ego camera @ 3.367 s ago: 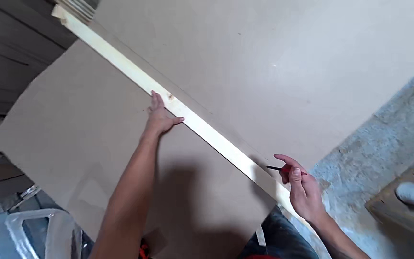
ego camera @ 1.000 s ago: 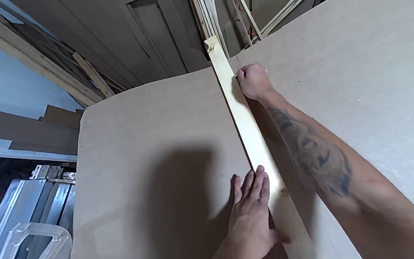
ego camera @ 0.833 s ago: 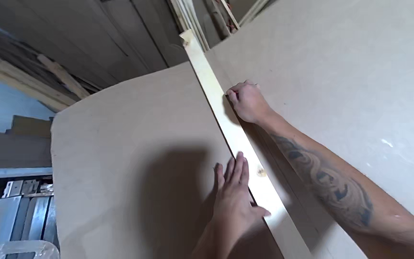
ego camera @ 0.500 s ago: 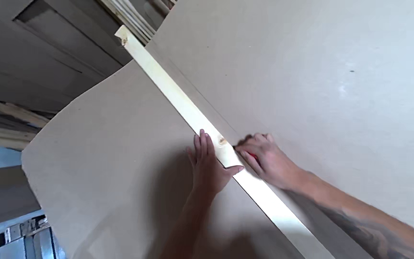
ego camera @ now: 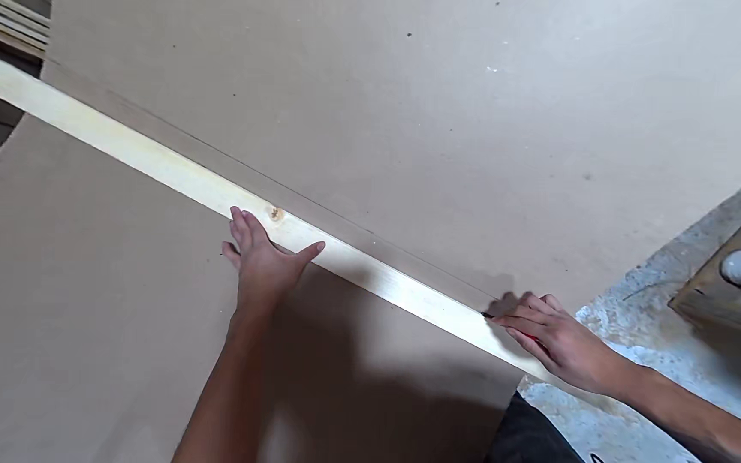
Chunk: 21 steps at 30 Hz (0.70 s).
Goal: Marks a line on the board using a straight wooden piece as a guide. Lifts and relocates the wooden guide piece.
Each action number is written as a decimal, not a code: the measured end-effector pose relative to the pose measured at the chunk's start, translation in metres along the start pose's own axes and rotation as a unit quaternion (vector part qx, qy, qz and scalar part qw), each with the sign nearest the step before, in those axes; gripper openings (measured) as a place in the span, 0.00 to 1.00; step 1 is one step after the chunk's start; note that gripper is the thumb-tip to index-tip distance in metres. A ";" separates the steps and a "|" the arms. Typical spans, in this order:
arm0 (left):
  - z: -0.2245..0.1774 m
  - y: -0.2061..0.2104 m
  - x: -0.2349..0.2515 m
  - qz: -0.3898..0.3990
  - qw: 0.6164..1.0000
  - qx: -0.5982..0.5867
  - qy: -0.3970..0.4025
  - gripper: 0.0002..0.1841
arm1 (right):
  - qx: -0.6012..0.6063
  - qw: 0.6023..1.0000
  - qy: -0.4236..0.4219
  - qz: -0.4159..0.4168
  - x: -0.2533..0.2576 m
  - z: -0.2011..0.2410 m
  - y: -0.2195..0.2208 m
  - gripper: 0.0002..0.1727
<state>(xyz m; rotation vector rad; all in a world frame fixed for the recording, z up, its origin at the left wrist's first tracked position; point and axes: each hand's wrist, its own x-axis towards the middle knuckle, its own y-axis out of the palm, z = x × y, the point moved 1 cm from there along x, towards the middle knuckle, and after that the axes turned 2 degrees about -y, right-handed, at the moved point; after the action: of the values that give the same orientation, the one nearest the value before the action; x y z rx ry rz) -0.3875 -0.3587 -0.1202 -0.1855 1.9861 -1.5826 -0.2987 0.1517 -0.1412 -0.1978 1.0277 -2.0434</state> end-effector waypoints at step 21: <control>-0.007 -0.013 -0.009 0.031 0.999 -0.022 -0.016 0.83 | -0.079 0.980 0.166 0.076 -0.149 -0.007 -0.013 0.20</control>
<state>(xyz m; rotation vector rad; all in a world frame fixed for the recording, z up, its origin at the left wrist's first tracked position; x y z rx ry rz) -0.3873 -0.3524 -0.1039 -0.1627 1.9836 -1.4897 -0.2129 0.2688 -0.1051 0.1423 1.3683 -1.8940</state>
